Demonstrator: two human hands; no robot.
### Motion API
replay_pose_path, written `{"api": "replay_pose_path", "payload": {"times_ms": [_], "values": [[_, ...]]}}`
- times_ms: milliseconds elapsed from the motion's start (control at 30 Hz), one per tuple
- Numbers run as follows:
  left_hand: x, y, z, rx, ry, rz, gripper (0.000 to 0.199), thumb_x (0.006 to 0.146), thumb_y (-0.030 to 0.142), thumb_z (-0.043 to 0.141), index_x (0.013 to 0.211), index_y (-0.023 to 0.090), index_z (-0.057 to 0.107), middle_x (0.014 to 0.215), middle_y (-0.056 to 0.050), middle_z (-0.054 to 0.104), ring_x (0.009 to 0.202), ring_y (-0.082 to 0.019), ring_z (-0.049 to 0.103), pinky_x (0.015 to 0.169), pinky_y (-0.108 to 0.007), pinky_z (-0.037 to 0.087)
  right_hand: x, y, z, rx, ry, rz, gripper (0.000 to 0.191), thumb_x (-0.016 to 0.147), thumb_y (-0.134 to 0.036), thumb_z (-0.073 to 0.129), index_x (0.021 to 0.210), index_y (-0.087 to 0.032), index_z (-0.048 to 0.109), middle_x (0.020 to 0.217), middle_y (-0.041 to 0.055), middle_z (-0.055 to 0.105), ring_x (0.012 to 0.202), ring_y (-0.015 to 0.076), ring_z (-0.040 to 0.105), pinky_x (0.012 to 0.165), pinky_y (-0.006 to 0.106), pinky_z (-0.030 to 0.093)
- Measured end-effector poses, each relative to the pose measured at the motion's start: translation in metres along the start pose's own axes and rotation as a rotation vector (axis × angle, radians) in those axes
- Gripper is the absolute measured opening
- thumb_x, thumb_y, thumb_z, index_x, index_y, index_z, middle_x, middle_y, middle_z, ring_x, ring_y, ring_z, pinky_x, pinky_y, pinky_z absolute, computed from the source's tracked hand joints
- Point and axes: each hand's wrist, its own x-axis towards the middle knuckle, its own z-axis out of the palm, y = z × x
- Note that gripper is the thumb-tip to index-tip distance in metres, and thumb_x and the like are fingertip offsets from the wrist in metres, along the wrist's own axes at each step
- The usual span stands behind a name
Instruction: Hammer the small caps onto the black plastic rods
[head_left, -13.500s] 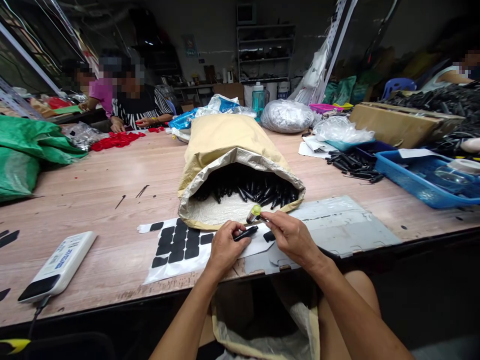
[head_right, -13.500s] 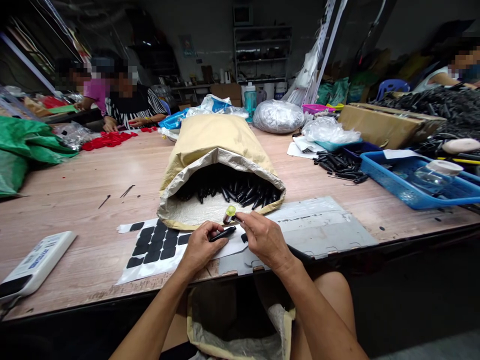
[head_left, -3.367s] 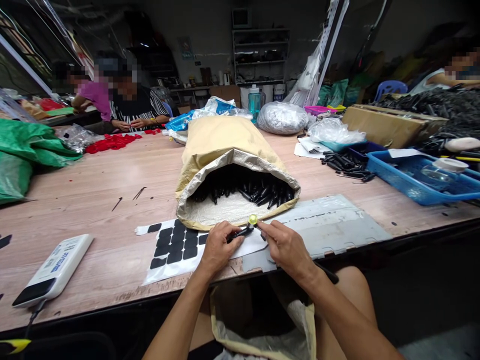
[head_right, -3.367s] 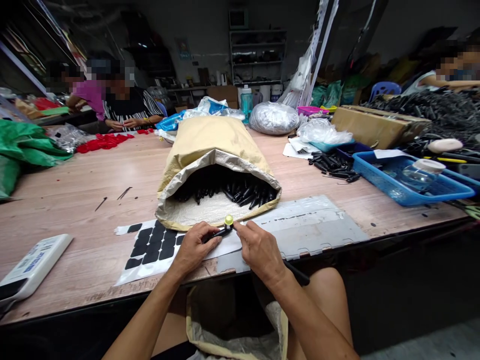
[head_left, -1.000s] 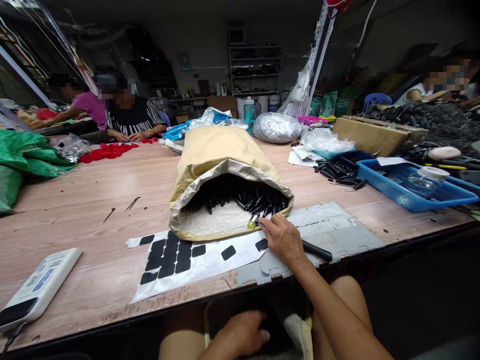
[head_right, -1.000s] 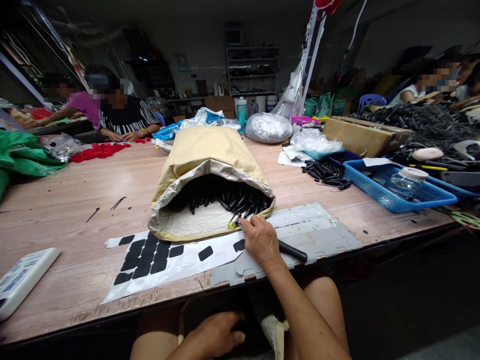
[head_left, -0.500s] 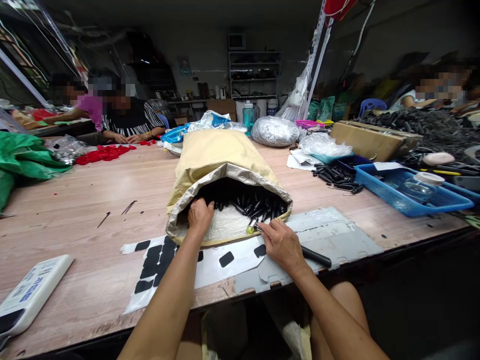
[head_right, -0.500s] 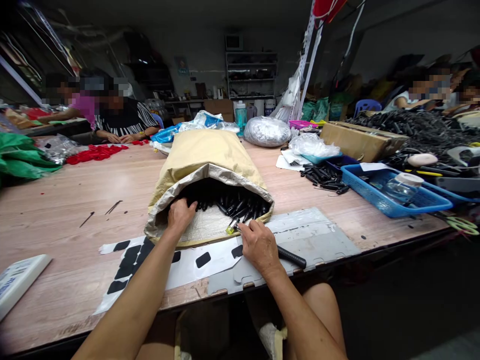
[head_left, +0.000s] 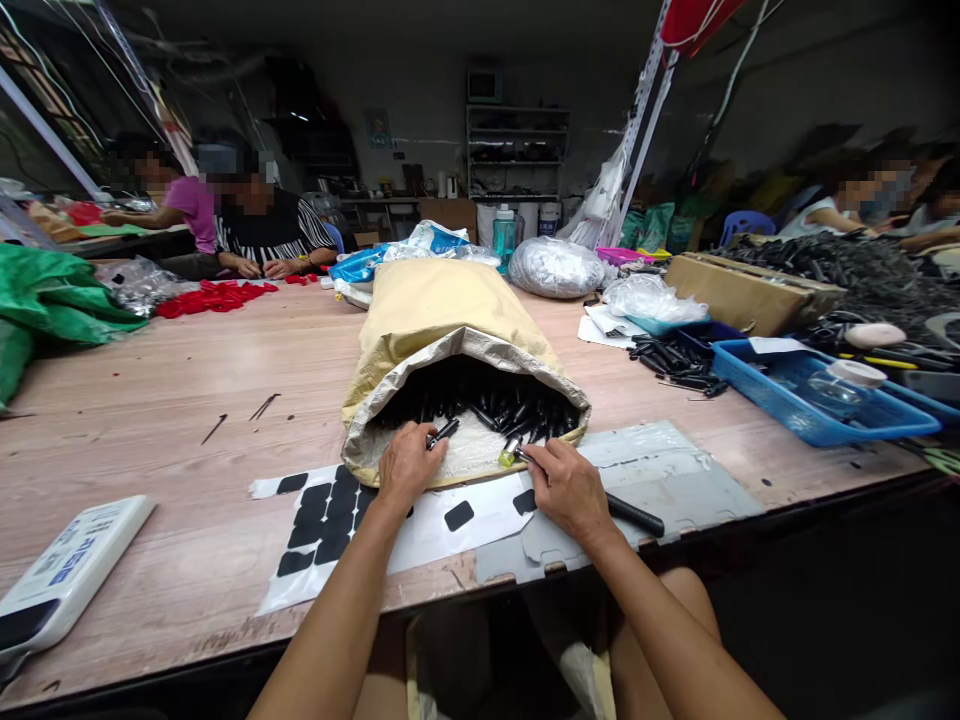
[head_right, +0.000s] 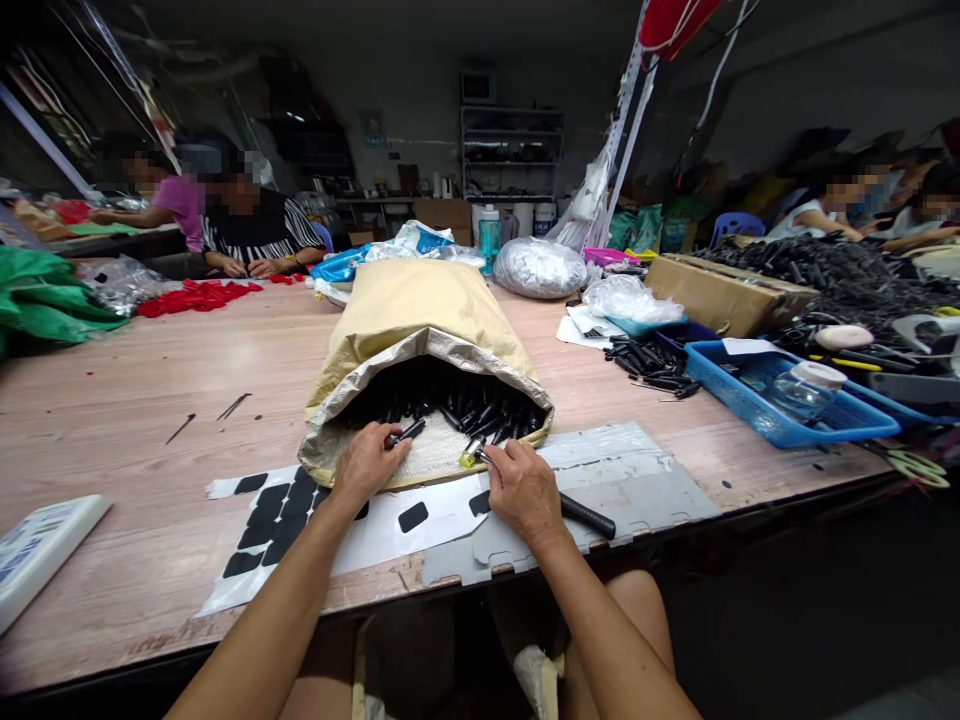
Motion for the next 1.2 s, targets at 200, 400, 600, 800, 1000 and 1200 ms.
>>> {"api": "replay_pose_path", "payload": {"times_ms": [200, 400, 600, 800, 1000, 1200], "values": [[-0.001, 0.004, -0.001, -0.064, 0.054, 0.031, 0.021, 0.089, 0.035, 0.062, 0.103, 0.021, 0.071, 0.101, -0.006, 0.065, 0.094, -0.022, 0.062, 0.078, -0.031, 0.045, 0.000, 0.000, 0.001, 0.001, -0.003, 0.002, 0.026, 0.096, -0.021, 0.052, 0.116, -0.025, 0.068, 0.093, 0.0041, 0.063, 0.095, 0.0191, 0.057, 0.084, 0.027, 0.041], [-0.051, 0.026, -0.015, -0.331, -0.087, 0.245, 0.013, 0.085, 0.026, 0.067, 0.098, 0.023, 0.069, 0.093, -0.003, 0.067, 0.094, -0.023, 0.059, 0.084, -0.035, 0.044, -0.001, 0.001, -0.001, -0.005, -0.011, -0.002, 0.027, 0.095, -0.021, 0.053, 0.118, -0.026, 0.068, 0.092, 0.0042, 0.062, 0.095, 0.0194, 0.056, 0.084, 0.028, 0.041], [-0.088, 0.033, 0.000, -0.408, -0.149, 0.232, 0.012, 0.084, 0.025, 0.069, 0.096, 0.022, 0.068, 0.089, -0.003, 0.065, 0.090, -0.023, 0.057, 0.081, -0.037, 0.043, 0.000, 0.006, 0.001, -0.011, -0.031, -0.029, 0.033, 0.094, -0.016, 0.052, 0.121, -0.025, 0.068, 0.092, 0.0054, 0.063, 0.094, 0.0209, 0.057, 0.082, 0.030, 0.044], [-0.085, 0.031, 0.003, -0.421, -0.113, 0.238, 0.011, 0.083, 0.026, 0.071, 0.093, 0.022, 0.069, 0.086, -0.002, 0.064, 0.087, -0.022, 0.056, 0.080, -0.036, 0.042, -0.006, -0.005, -0.018, 0.237, 0.023, -0.006, 0.037, 0.098, -0.018, 0.046, 0.130, -0.026, 0.063, 0.099, 0.0053, 0.067, 0.096, 0.0199, 0.063, 0.084, 0.031, 0.050], [-0.087, 0.029, 0.007, -0.478, -0.072, 0.180, 0.010, 0.081, 0.021, 0.072, 0.091, 0.020, 0.070, 0.086, -0.002, 0.063, 0.088, -0.022, 0.056, 0.081, -0.035, 0.044, -0.023, -0.032, -0.034, 0.523, -0.025, -0.043, 0.035, 0.099, -0.020, 0.046, 0.130, -0.025, 0.062, 0.113, 0.0059, 0.070, 0.105, 0.0185, 0.065, 0.092, 0.031, 0.052], [-0.086, 0.028, 0.011, -0.514, -0.047, 0.156, 0.013, 0.083, 0.021, 0.072, 0.095, 0.020, 0.075, 0.086, -0.004, 0.063, 0.091, -0.023, 0.057, 0.082, -0.036, 0.045, -0.030, -0.045, -0.037, 0.500, -0.053, -0.085, 0.039, 0.099, -0.017, 0.044, 0.134, -0.027, 0.059, 0.103, 0.0056, 0.068, 0.095, 0.0185, 0.065, 0.085, 0.033, 0.053]]}}
